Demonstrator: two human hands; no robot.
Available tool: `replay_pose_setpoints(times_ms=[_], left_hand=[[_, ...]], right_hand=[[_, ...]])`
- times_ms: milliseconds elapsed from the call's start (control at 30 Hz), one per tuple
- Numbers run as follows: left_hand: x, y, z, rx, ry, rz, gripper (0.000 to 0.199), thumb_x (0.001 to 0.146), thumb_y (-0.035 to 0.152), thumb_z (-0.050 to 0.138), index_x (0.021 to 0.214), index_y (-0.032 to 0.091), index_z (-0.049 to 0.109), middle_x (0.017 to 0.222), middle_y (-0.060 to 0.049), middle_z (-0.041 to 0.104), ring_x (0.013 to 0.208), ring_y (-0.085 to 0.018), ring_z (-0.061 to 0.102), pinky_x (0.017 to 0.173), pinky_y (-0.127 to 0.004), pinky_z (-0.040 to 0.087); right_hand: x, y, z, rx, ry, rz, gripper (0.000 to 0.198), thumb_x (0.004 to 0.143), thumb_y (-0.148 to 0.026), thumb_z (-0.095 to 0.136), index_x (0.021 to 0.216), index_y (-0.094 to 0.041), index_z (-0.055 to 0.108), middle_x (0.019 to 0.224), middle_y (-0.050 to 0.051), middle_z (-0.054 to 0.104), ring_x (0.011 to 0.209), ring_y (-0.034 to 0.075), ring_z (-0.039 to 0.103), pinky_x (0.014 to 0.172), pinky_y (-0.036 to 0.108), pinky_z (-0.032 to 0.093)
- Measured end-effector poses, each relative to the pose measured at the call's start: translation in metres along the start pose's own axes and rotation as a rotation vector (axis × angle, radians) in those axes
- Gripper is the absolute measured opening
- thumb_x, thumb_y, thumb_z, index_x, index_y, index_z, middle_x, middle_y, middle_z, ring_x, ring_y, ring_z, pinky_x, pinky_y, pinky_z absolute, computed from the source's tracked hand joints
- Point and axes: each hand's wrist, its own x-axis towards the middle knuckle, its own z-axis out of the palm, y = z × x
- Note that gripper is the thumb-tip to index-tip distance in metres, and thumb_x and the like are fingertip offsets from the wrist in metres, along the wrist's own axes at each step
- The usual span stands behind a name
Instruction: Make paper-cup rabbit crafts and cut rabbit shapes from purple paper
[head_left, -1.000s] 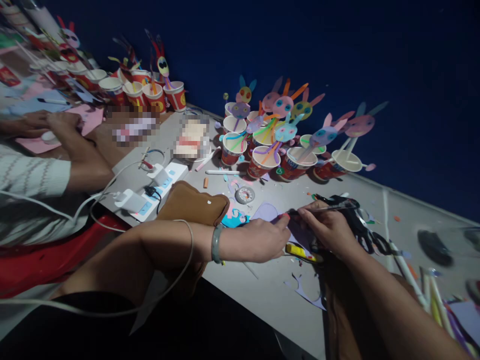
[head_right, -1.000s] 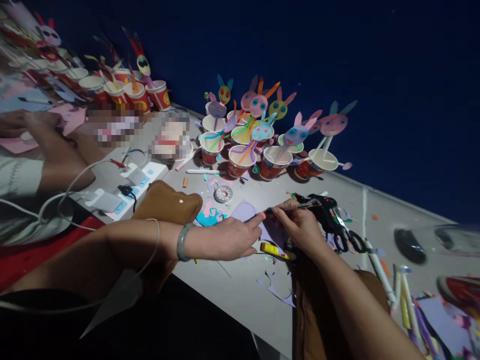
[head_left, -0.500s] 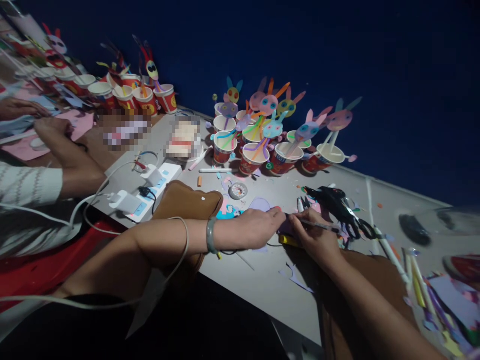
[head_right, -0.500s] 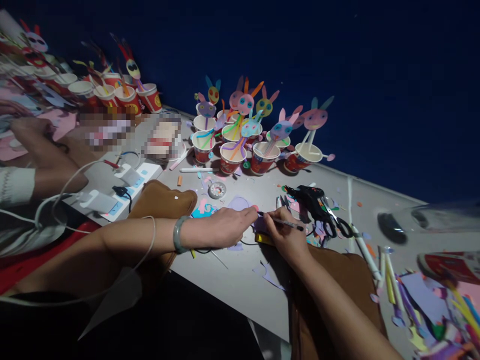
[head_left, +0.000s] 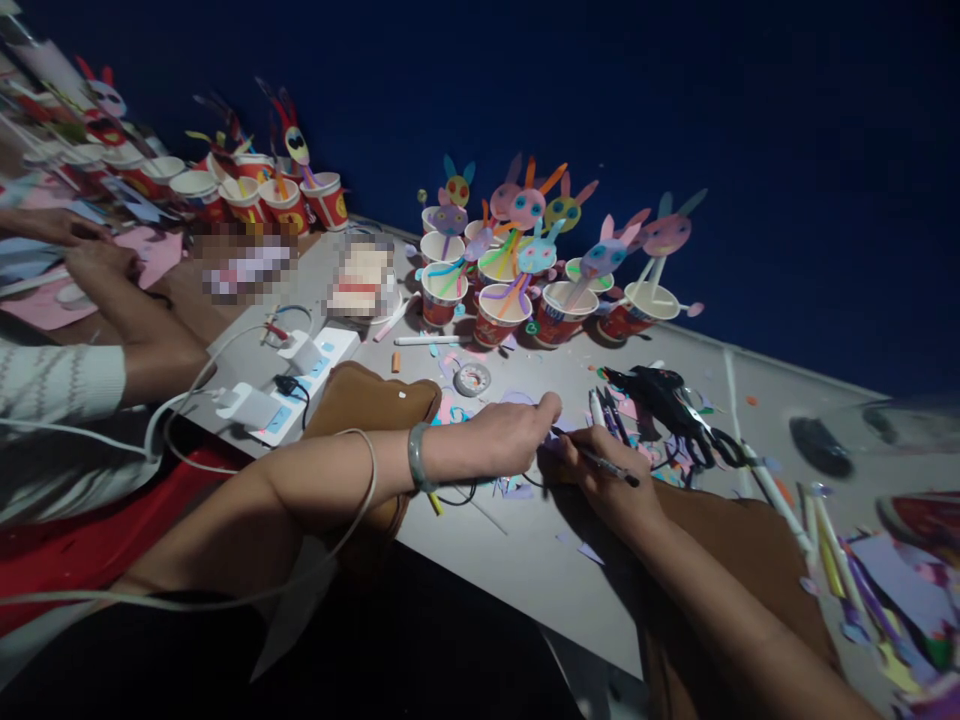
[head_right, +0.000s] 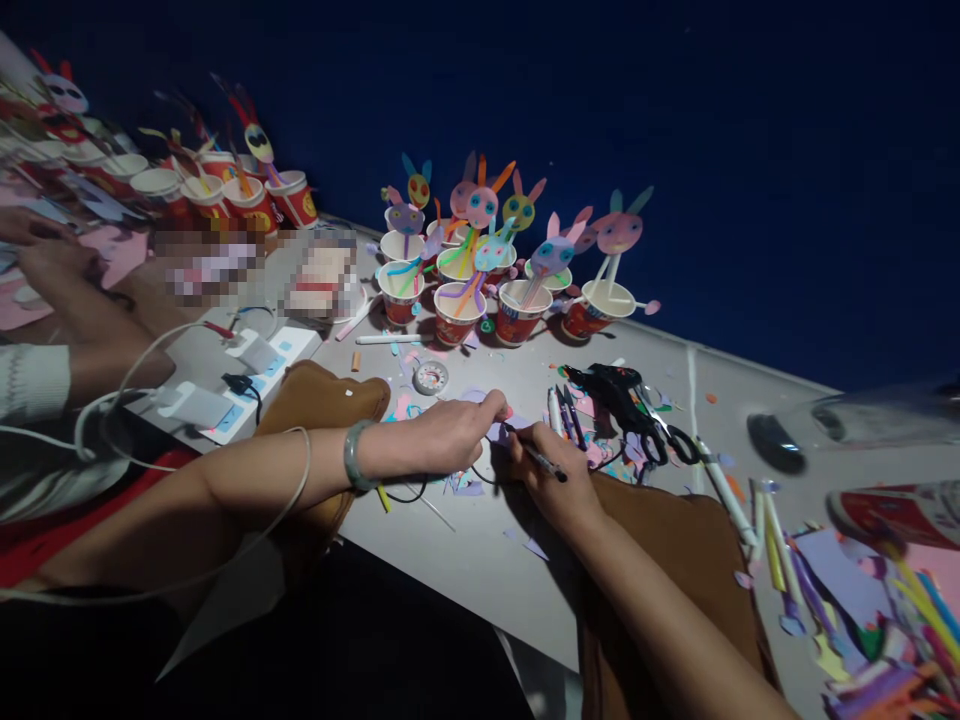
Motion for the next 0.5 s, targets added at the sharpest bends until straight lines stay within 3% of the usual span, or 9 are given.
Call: replay_pose_setpoints(times_ms=[300,500], left_hand=[[0.004,-0.005,-0.001,-0.043,-0.018,0.001,0.048,0.079,0.011,0.047,0.125,0.017,0.032,0.106,-0.011,0.066,0.089,-0.023,0.064,0.067,-0.031,0.046],[0.005,-0.008,0.000,-0.066,0.006,-0.001,0.047,0.079,0.015,0.049,0.123,0.018,0.033,0.106,-0.010,0.066,0.090,-0.023,0.064,0.067,-0.030,0.046]], right_hand=[[0.000,0.002,0.010,-0.087,0.006,-0.052,0.026,0.094,-0.043,0.047,0.081,-0.024,0.057,0.066,0.005,0.066,0.056,0.019,0.062,0.052,0.030,0.044],[-0.002,0.010,0.017,-0.085,-0.018,-0.155,0.018,0.095,-0.037,0.046,0.087,-0.025,0.058,0.077,0.007,0.068,0.066,0.021,0.067,0.061,0.032,0.049]])
